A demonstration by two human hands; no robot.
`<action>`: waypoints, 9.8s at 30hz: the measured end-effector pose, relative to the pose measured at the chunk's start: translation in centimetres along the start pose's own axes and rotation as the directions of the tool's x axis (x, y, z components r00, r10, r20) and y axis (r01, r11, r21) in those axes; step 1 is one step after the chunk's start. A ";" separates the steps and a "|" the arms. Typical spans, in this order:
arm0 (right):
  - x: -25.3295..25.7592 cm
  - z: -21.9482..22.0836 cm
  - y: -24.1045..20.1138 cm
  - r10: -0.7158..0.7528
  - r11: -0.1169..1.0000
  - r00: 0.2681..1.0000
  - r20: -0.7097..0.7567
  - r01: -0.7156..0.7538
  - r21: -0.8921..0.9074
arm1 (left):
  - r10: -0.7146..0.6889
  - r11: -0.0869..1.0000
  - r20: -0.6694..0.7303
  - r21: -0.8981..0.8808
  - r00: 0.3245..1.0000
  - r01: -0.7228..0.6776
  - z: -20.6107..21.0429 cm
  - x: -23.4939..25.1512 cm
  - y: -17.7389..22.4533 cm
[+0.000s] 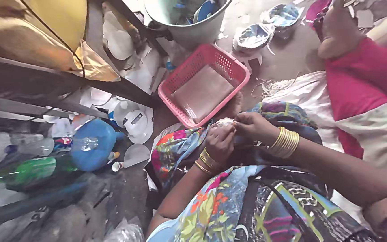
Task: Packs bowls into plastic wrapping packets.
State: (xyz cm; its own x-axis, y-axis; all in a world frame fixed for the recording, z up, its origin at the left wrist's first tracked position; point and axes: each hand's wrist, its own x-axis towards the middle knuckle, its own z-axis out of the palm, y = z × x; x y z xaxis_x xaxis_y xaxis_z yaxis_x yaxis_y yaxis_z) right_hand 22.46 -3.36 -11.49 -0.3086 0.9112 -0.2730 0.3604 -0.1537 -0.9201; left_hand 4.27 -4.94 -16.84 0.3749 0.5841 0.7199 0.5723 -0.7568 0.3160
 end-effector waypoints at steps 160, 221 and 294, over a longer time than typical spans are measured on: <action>1.3 0.0 0.4 0.159 0.984 0.980 0.121 -0.167 0.055 | -0.632 0.425 0.482 -0.439 0.607 0.791 -0.1 0.1 -0.8; 8.4 -2.4 6.0 0.540 0.671 0.837 0.085 -0.368 -0.643 | -0.032 0.797 0.945 -0.172 0.324 0.579 3.2 -2.4 0.8; 25.7 0.1 3.6 0.414 0.909 0.886 -0.209 -0.415 0.043 | -0.860 -0.068 0.497 -0.335 0.115 0.940 4.0 3.4 -21.8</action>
State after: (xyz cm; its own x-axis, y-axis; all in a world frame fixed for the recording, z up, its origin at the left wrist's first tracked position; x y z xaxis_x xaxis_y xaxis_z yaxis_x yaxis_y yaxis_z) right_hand 15.75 19.44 -21.83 0.0597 0.8235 -0.5641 0.4180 -0.5338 -0.7351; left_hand -3.95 14.71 -23.73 -0.0866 0.8640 -0.4960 0.0696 0.5019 0.8621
